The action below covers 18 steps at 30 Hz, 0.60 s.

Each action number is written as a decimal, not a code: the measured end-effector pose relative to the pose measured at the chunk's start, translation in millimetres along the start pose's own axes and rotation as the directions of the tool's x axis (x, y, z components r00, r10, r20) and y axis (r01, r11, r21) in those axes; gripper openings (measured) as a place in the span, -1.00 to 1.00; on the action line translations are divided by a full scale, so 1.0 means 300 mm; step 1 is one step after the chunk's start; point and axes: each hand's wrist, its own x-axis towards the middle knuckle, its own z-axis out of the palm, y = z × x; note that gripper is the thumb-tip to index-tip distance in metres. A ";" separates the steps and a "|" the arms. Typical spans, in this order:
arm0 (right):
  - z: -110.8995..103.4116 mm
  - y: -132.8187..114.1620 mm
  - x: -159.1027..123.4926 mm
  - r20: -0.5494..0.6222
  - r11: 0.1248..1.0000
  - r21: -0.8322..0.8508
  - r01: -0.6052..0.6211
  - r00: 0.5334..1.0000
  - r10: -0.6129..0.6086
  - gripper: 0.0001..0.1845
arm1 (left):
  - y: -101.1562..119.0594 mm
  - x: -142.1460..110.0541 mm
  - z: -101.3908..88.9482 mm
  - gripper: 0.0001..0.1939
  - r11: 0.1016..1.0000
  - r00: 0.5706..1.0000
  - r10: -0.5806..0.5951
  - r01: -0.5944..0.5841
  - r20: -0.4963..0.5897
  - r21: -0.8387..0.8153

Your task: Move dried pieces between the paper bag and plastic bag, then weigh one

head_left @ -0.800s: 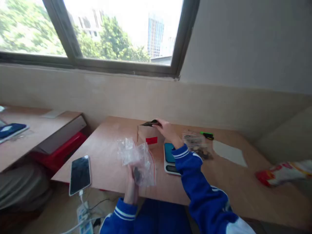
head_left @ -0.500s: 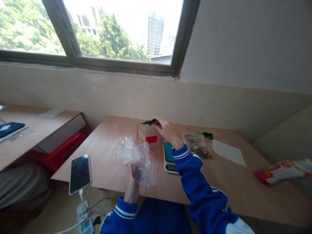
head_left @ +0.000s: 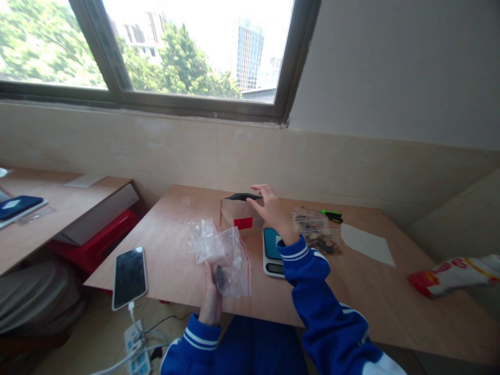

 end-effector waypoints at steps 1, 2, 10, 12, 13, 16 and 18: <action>-0.012 -0.023 -0.020 0.010 0.998 0.049 -0.032 0.999 0.032 -0.79 | 0.003 -0.003 0.003 -0.43 1.000 1.000 0.014 -0.014 0.003 0.006; -0.022 -0.046 -0.047 0.050 0.990 0.118 -0.078 0.996 0.072 -0.82 | 0.006 -0.004 0.005 -0.43 1.000 1.000 0.026 -0.026 0.003 0.012; 0.018 -0.144 -0.312 0.632 0.826 0.349 -0.443 0.762 0.141 -0.79 | 0.000 0.010 0.004 -0.38 0.987 0.988 0.132 -0.138 0.078 0.079; 0.055 -0.161 -0.335 0.648 0.834 0.347 -0.428 0.753 0.116 -0.74 | -0.002 0.012 0.003 -0.37 0.975 0.979 0.173 -0.186 0.112 0.119; 0.076 -0.170 -0.341 0.654 0.845 0.342 -0.411 0.750 0.100 -0.71 | -0.001 0.012 0.004 -0.37 0.967 0.974 0.191 -0.208 0.118 0.148; 0.137 -0.186 -0.352 0.663 0.873 0.321 -0.368 0.746 0.071 -0.64 | 0.008 0.005 0.010 -0.37 0.938 0.966 0.234 -0.255 0.113 0.236; 0.168 -0.187 -0.361 0.650 0.885 0.321 -0.337 0.758 0.052 -0.70 | 0.019 -0.002 0.017 -0.35 0.926 0.965 0.242 -0.262 0.105 0.271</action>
